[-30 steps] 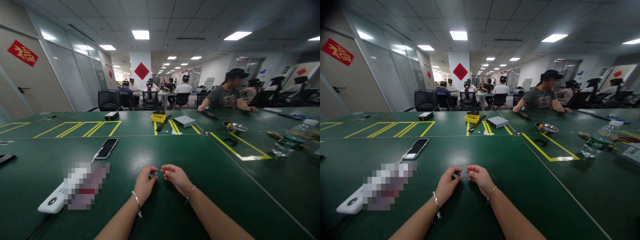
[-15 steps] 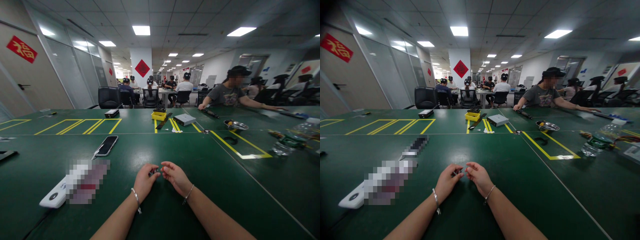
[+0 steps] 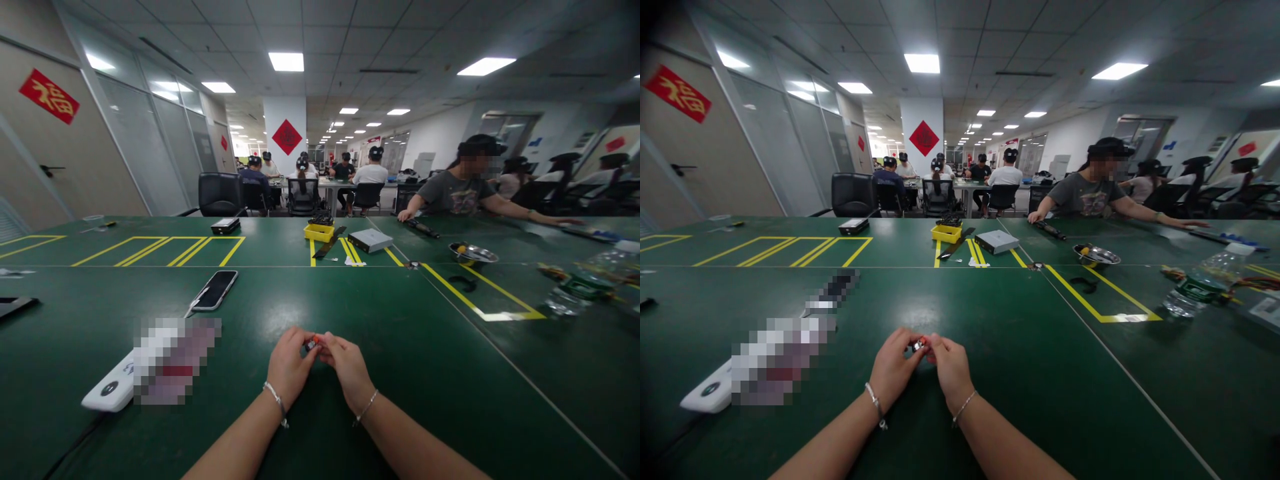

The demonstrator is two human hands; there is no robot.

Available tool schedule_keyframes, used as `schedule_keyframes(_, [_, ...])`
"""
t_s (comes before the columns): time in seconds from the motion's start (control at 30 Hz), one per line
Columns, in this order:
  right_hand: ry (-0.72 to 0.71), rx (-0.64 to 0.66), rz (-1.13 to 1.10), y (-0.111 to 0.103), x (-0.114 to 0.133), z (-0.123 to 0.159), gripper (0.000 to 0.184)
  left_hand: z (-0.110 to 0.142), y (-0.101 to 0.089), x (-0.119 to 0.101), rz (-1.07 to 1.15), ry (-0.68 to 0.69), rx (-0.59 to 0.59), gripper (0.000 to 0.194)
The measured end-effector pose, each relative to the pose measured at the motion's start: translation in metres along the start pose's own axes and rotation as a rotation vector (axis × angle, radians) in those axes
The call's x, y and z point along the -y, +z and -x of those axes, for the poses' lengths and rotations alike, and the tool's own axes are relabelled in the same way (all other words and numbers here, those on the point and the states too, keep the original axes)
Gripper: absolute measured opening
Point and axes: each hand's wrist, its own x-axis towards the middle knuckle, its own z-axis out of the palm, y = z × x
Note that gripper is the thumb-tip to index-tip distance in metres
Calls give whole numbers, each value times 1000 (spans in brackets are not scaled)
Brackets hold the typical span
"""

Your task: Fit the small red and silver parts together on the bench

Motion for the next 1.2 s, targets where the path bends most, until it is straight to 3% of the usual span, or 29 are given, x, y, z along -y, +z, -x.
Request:
schedule_keyframes(0.27, [10,44,-4,-1,5,2,40,3,-2,0,-7,14,-28,7])
schedule_keyframes(0.67, [-17,-7,133,-4,4,1,41,5,-3,-4,-17,-22,-25,8])
schedule_keyframes(0.97, [-141,69,207,-4,9,-5,15,2,0,-5,-21,30,47,10])
schedule_keyframes(1.1, [-187,-84,366,-34,31,-24,17,1,0,-3,-39,78,103,30])
schedule_keyframes(1.2, [-214,-273,668,-86,56,-39,24,1,3,4,-80,56,143,31])
